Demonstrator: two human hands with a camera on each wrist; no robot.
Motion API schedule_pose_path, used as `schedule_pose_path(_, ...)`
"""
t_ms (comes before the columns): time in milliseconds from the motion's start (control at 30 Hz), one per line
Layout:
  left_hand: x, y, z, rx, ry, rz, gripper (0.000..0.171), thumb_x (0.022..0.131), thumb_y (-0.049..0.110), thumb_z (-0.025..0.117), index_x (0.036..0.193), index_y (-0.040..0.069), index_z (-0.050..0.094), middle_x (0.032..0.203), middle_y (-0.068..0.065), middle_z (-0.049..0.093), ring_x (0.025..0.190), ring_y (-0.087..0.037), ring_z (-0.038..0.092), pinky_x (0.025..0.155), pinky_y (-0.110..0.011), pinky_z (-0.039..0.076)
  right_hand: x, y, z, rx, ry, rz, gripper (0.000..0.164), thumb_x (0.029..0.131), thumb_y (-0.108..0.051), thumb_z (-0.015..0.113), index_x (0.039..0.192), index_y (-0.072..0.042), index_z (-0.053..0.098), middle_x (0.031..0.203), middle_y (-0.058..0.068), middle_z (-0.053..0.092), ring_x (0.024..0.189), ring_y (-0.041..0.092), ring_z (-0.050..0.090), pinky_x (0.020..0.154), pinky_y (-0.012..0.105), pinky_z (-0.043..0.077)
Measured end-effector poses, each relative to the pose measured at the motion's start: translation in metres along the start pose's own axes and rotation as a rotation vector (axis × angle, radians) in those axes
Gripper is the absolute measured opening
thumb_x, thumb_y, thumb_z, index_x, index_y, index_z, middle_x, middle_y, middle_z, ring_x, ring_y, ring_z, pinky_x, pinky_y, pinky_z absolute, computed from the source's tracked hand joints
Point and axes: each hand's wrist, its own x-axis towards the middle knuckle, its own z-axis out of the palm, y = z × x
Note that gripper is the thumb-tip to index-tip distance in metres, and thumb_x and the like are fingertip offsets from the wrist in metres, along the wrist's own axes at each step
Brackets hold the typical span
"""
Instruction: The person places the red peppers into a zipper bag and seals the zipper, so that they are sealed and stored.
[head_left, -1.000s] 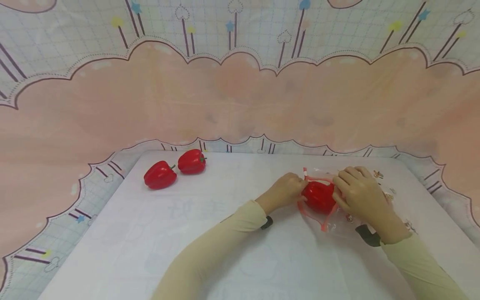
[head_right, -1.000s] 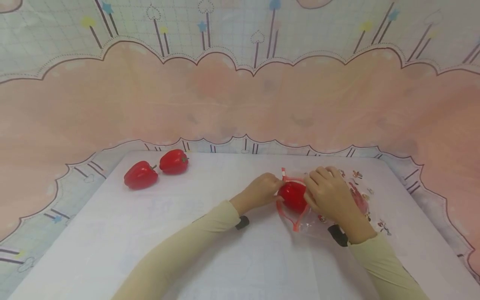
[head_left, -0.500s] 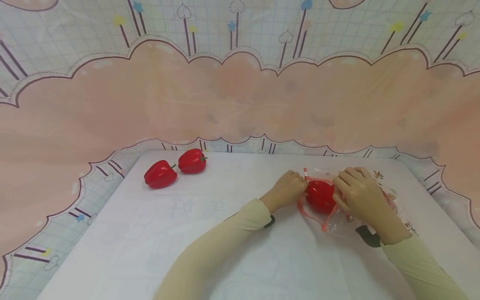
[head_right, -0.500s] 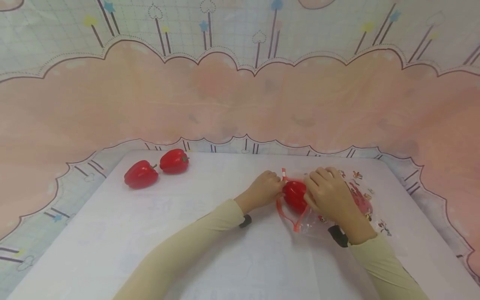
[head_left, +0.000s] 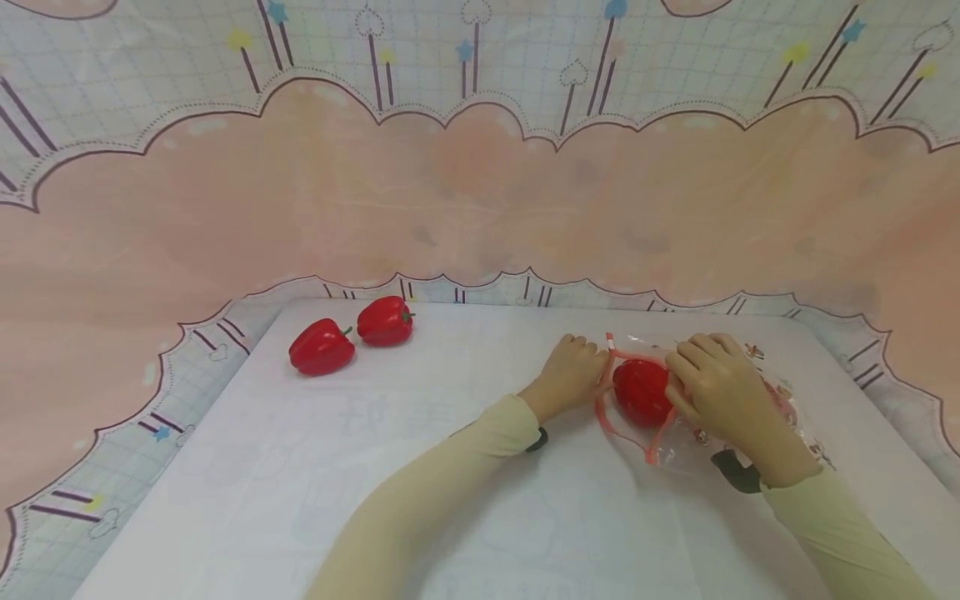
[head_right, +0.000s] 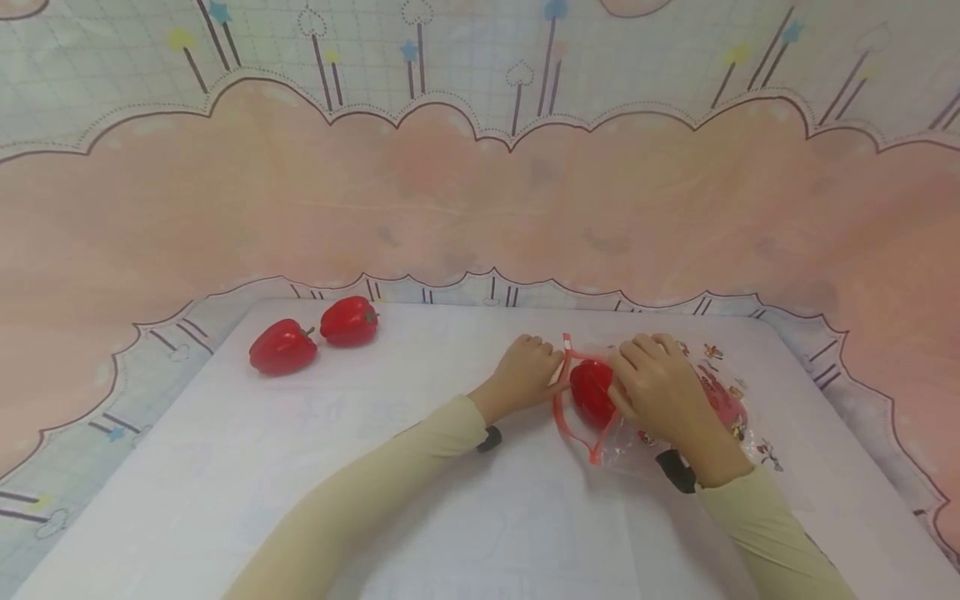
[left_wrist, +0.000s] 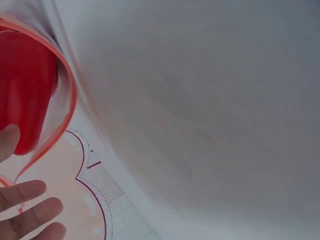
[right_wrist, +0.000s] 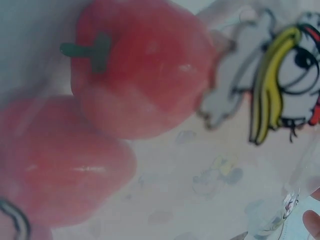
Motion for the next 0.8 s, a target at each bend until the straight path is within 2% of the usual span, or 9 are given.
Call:
schedule_pose_path(100, -0.004, -0.006, 0.003, 0.001, -0.013, 0.009, 0.043, 0.089, 0.052, 0.054, 0.115, 0.018, 0.060, 0.101, 0.001, 0.066, 0.095, -0.015, 0.060, 0.088, -0.028, 0.046, 0.000, 0.001, 0.000, 0.003, -0.011, 0.007, 0.021, 0.077, -0.018, 0.050, 0.077, 0.000, 0.060, 0.074, 0.016, 0.063, 0.074, 0.031, 0.057, 0.072, 0.048, 0.050)
schedule_pose_path(200, -0.009, -0.012, 0.002, -0.008, -0.006, 0.021, 0.045, 0.088, 0.050, 0.055, 0.118, 0.017, 0.056, 0.107, 0.000, 0.064, 0.101, -0.016, 0.058, 0.093, -0.030, 0.045, 0.000, 0.000, 0.000, -0.001, -0.020, 0.014, 0.018, 0.068, -0.014, 0.059, 0.078, 0.000, 0.061, 0.075, 0.016, 0.064, 0.074, 0.031, 0.057, 0.072, 0.048, 0.051)
schedule_pose_path(400, -0.025, -0.027, -0.006, -0.049, -0.008, 0.031, 0.056, 0.086, 0.050, 0.058, 0.130, 0.017, 0.048, 0.118, -0.001, 0.060, 0.112, -0.017, 0.054, 0.102, -0.034, 0.041, 0.000, 0.001, 0.001, -0.004, -0.016, 0.013, 0.019, 0.072, -0.017, 0.053, 0.077, 0.000, 0.060, 0.075, 0.016, 0.064, 0.074, 0.031, 0.057, 0.072, 0.049, 0.050)
schedule_pose_path(500, -0.036, -0.036, -0.010, -0.052, 0.018, 0.026, 0.060, 0.086, 0.051, 0.058, 0.134, 0.017, 0.046, 0.120, -0.001, 0.058, 0.114, -0.017, 0.053, 0.103, -0.034, 0.040, -0.001, 0.001, 0.000, -0.013, -0.023, 0.014, 0.018, 0.069, -0.015, 0.057, 0.078, 0.000, 0.060, 0.075, 0.016, 0.064, 0.075, 0.032, 0.057, 0.073, 0.049, 0.051)
schedule_pose_path(633, -0.051, -0.051, -0.017, -0.012, 0.079, 0.027, 0.061, 0.085, 0.052, 0.059, 0.133, 0.016, 0.048, 0.118, -0.002, 0.058, 0.111, -0.018, 0.054, 0.101, -0.034, 0.041, -0.001, 0.001, -0.001, -0.022, -0.037, 0.018, 0.018, 0.065, -0.012, 0.063, 0.078, 0.000, 0.061, 0.076, 0.016, 0.065, 0.075, 0.031, 0.058, 0.072, 0.049, 0.051)
schedule_pose_path(800, -0.068, -0.073, -0.025, 0.035, 0.110, 0.029, 0.061, 0.083, 0.050, 0.061, 0.131, 0.014, 0.050, 0.117, -0.003, 0.058, 0.110, -0.020, 0.055, 0.100, -0.036, 0.041, -0.002, 0.001, -0.001, -0.022, -0.036, 0.020, 0.017, 0.067, -0.013, 0.060, 0.078, 0.000, 0.061, 0.076, 0.017, 0.065, 0.075, 0.031, 0.057, 0.072, 0.048, 0.050)
